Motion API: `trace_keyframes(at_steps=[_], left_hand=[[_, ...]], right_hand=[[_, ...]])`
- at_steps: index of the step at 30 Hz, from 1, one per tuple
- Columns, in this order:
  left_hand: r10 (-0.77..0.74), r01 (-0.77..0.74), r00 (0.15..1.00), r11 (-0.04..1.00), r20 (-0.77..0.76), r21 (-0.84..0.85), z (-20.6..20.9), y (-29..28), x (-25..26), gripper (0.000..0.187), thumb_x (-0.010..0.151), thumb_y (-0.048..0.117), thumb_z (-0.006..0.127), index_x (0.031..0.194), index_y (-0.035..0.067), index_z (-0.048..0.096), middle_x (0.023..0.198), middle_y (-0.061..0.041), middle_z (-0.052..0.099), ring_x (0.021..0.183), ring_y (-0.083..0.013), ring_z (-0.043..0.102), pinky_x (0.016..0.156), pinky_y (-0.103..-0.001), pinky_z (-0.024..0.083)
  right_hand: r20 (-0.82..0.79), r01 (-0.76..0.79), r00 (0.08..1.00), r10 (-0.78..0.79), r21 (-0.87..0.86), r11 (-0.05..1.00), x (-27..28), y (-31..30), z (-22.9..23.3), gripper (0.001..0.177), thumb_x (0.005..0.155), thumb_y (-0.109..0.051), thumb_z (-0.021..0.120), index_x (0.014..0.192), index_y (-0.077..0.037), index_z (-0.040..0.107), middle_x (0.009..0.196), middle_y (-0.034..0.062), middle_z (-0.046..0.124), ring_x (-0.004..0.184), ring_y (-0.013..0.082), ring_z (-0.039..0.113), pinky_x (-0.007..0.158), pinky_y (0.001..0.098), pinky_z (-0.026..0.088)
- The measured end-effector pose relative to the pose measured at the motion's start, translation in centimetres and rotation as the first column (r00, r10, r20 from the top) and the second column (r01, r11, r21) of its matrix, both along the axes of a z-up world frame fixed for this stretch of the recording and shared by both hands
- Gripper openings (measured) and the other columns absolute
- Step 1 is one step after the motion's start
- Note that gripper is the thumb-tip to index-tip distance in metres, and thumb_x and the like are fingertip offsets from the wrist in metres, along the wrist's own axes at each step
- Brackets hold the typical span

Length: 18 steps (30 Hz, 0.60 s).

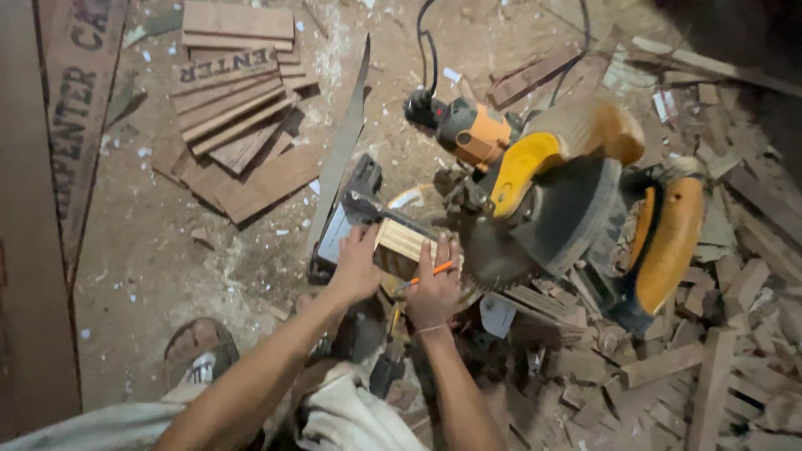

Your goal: The person cuts wooden pieces using a miter saw. They mark the wood with a pencil, align it under the saw blade, and operate the saw to make cuts.

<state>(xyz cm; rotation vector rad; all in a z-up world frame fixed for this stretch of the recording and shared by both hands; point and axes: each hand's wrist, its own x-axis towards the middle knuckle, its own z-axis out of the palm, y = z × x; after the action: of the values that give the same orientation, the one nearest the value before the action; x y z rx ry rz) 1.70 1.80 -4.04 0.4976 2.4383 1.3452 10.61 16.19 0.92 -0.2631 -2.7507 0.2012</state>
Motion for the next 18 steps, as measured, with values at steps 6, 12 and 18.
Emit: trace_keyframes(at_steps=[6,12,18], left_hand=[[0.013,-0.014,0.999,1.000,-0.050,-0.021,1.5,0.1,-0.1,0.076,0.064,-0.004,0.060,0.140,0.003,0.051,0.127,-0.026,0.050,0.115,-0.0490,0.047,0.099,-0.056,0.039],[-0.007,0.010,0.998,0.999,0.070,-0.043,1.8,0.1,0.0,0.083,0.062,0.012,0.080,0.138,0.001,0.047,0.128,-0.027,0.047,0.114,-0.0496,0.043,0.097,-0.055,0.037],[-0.043,0.038,0.996,0.997,-0.078,-0.066,2.0,0.8,-1.3,0.079,0.064,-0.002,0.063,0.142,0.000,0.048,0.130,-0.025,0.050,0.120,-0.0481,0.045,0.100,-0.054,0.037]], right_hand=[[-0.018,-0.006,1.000,0.006,0.011,1.000,-0.2,-0.1,0.8,0.049,0.084,-0.003,0.060,0.132,0.001,0.064,0.149,0.0261,0.051,0.140,0.0483,0.045,0.116,0.0563,0.038],[-0.015,0.001,1.000,-0.001,0.017,1.000,0.4,-0.2,0.2,0.049,0.085,-0.005,0.061,0.133,0.002,0.064,0.149,0.0254,0.053,0.140,0.0481,0.046,0.114,0.0558,0.040],[-0.073,-0.016,0.997,0.019,0.034,0.999,-1.0,0.4,1.3,0.048,0.085,-0.006,0.062,0.132,0.000,0.063,0.148,0.0264,0.052,0.139,0.0477,0.046,0.115,0.0571,0.040]])
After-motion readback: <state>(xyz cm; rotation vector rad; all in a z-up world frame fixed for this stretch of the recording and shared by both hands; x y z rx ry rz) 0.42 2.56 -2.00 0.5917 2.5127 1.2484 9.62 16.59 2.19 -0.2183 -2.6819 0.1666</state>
